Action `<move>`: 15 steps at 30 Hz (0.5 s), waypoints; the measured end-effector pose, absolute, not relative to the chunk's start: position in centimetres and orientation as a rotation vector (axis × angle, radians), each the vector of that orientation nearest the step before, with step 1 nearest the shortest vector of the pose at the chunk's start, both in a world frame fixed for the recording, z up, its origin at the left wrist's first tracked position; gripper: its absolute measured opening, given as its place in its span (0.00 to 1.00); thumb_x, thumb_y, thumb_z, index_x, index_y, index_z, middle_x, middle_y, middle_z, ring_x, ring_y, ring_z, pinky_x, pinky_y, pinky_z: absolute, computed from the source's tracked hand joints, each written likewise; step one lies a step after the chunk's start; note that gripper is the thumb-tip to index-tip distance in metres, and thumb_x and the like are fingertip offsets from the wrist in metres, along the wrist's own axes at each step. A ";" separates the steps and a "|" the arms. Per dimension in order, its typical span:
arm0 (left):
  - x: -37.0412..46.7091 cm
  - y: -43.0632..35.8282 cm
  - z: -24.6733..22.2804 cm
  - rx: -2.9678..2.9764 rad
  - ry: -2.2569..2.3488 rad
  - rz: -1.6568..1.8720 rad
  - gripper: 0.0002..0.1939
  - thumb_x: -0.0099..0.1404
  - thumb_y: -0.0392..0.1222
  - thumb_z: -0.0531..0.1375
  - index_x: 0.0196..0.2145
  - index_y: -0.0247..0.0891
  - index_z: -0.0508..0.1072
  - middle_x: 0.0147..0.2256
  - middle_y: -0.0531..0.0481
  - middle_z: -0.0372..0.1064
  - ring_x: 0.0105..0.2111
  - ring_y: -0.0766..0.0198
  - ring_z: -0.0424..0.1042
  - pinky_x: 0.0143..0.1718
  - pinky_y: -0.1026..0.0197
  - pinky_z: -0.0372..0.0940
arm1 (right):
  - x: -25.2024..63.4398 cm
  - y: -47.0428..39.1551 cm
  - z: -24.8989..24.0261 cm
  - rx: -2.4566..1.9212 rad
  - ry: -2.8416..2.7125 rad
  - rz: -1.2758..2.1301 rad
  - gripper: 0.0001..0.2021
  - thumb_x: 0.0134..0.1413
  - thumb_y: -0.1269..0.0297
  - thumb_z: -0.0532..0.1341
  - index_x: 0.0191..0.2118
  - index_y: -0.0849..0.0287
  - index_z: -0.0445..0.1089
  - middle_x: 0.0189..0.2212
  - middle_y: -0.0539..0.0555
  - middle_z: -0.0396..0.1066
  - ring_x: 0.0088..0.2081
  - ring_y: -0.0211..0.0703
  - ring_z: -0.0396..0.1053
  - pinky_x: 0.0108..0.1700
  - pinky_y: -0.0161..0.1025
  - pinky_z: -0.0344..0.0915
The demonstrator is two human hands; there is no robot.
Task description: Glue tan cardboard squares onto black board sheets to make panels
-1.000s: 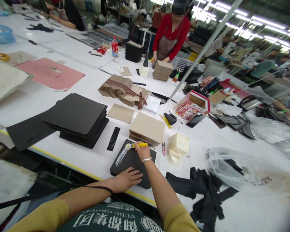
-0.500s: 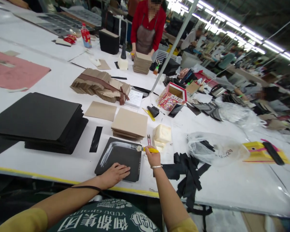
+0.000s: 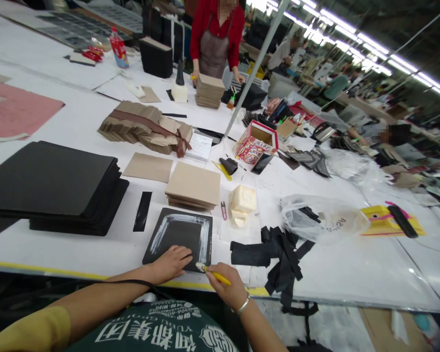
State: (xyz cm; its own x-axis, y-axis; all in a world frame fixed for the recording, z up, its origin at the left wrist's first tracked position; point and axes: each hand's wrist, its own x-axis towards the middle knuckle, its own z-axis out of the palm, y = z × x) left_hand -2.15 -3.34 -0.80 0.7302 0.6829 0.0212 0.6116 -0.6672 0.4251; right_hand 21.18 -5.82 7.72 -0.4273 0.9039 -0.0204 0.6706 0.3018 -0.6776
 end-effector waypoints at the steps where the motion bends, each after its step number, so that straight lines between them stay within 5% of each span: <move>1: -2.2 -2.7 -0.3 2.548 0.977 0.289 0.18 0.58 0.45 0.57 0.46 0.39 0.66 0.47 0.44 0.64 0.47 0.57 0.61 0.46 0.55 0.55 | 21.1 -4.3 8.5 -1.452 -2.066 0.874 0.10 0.55 0.60 0.53 0.36 0.55 0.70 0.30 0.53 0.71 0.32 0.40 0.68 0.37 0.36 0.63; 7: -0.8 6.2 4.1 2.712 1.104 0.564 0.17 0.64 0.42 0.48 0.50 0.37 0.63 0.51 0.43 0.61 0.52 0.57 0.57 0.55 0.51 0.48 | 16.0 11.1 12.5 -1.501 -1.449 0.825 0.16 0.51 0.52 0.54 0.33 0.60 0.70 0.20 0.49 0.66 0.22 0.36 0.63 0.26 0.32 0.63; 10: 0.1 10.7 5.2 2.723 1.319 0.456 0.23 0.62 0.45 0.52 0.54 0.37 0.58 0.56 0.41 0.55 0.57 0.52 0.49 0.56 0.44 0.41 | 11.3 17.5 12.3 -1.380 -1.542 1.055 0.17 0.48 0.51 0.55 0.29 0.62 0.70 0.17 0.48 0.65 0.19 0.33 0.61 0.22 0.30 0.61; 15: 0.5 13.3 4.7 2.634 1.416 0.285 0.28 0.59 0.48 0.54 0.56 0.38 0.56 0.56 0.41 0.55 0.56 0.49 0.49 0.54 0.40 0.43 | 7.1 24.0 9.5 -1.310 -1.871 1.254 0.09 0.45 0.61 0.59 0.24 0.62 0.70 0.13 0.46 0.65 0.15 0.30 0.60 0.19 0.28 0.59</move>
State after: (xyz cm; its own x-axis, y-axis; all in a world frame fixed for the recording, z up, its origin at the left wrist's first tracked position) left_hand 0.54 13.30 4.70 0.5399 0.8356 0.1013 0.8096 -0.5485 0.2090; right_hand 7.09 23.96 9.52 -0.3897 0.9171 -0.0836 0.4259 0.0990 -0.8993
